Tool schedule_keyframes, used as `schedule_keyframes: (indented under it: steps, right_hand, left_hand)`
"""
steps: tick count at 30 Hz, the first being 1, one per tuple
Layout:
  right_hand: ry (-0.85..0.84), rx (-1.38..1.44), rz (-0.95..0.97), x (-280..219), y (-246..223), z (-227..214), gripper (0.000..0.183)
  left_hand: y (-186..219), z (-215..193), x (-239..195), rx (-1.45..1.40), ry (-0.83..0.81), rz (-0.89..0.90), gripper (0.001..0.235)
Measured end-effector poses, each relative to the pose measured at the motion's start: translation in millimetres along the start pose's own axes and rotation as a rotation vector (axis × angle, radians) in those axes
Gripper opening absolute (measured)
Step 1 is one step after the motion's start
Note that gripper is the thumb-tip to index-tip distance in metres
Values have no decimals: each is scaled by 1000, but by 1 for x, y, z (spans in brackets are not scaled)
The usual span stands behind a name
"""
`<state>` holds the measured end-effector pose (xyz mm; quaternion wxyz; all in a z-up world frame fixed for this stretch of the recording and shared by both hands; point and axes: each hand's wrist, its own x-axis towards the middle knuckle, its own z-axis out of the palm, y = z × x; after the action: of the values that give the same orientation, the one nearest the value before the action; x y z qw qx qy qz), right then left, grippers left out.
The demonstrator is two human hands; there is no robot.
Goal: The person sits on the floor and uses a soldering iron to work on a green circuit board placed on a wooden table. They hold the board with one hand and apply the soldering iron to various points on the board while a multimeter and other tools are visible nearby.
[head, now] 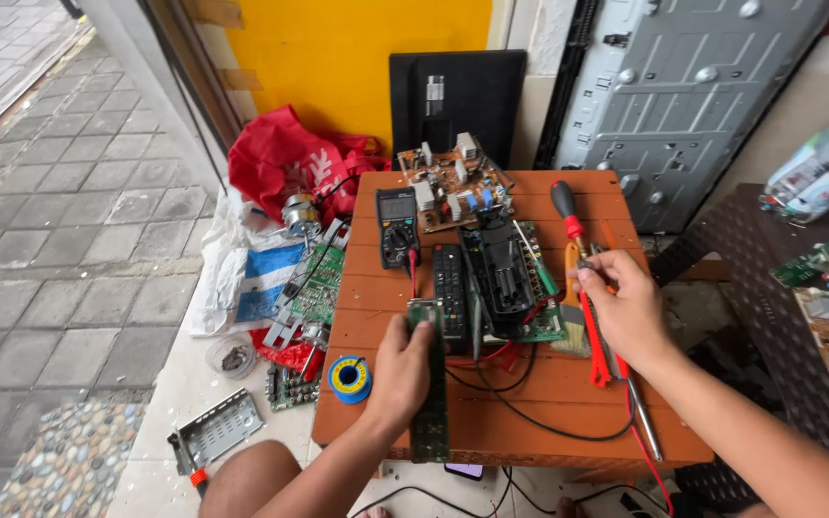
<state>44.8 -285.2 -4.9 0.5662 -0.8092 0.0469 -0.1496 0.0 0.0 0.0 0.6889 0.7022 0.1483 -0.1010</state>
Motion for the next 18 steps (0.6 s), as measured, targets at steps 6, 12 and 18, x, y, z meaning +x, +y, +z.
schedule_keyframes:
  steps: [6,12,18]
  right_hand:
    - [112,-269,92,23,20,-9,11]
    - [-39,-338,169,29,39,-7,30]
    - [-72,-413,111,21,32,-14,38]
  left_hand:
    - [-6,-2,18,194,44,-35,31]
    - [0,4,5,412,-33,-1,62]
    - [-23,4,0,425,12,264,88]
